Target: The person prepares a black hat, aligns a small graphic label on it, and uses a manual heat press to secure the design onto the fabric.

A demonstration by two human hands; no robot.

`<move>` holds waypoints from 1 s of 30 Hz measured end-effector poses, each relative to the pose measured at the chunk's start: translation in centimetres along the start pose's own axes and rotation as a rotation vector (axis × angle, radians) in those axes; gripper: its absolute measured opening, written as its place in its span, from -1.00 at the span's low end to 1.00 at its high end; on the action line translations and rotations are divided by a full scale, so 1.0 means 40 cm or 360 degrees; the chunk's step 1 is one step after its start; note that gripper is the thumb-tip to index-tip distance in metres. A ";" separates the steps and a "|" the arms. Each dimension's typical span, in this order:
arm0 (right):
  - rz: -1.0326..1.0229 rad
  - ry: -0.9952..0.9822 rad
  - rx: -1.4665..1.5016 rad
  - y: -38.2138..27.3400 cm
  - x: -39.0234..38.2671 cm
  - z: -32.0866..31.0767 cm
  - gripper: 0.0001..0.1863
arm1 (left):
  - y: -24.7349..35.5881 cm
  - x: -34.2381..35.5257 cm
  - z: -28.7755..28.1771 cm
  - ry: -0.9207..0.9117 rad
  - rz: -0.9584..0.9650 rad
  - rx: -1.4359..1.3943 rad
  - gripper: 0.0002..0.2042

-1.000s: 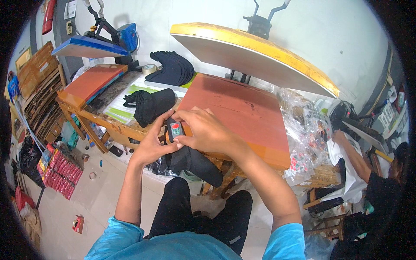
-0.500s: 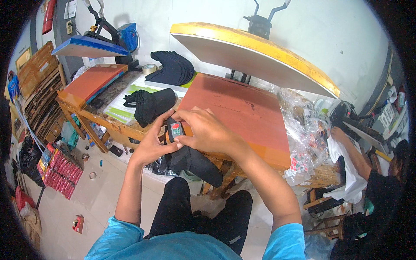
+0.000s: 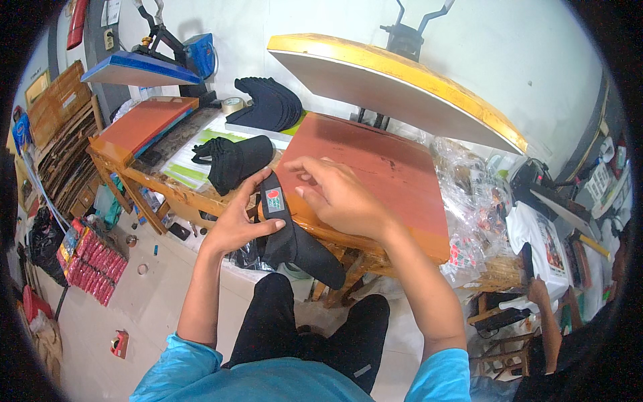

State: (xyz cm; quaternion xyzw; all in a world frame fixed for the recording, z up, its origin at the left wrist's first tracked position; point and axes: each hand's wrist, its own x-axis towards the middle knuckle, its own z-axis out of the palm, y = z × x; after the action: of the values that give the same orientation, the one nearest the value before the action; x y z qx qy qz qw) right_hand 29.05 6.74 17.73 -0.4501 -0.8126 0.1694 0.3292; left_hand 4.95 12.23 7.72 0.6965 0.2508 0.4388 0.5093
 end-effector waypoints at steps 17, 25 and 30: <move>-0.0221 -0.0083 -0.0145 -0.026 0.000 0.042 -0.41 | 0.003 0.001 -0.002 0.0023 -0.0005 0.0083 0.06; -0.0167 -0.0254 -0.0145 0.033 0.055 0.065 -0.35 | -0.010 0.006 -0.006 -0.0004 0.0012 0.0029 0.05; -0.0165 -0.0218 -0.0049 0.044 0.061 0.073 -0.40 | -0.024 0.008 -0.009 0.0015 0.0054 0.0084 0.06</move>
State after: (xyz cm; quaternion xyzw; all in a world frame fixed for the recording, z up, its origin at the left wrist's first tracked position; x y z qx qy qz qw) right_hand 27.22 9.81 15.54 -0.3997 -0.8580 0.1700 0.2742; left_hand 4.89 12.99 6.96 0.7118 0.2529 0.4439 0.4820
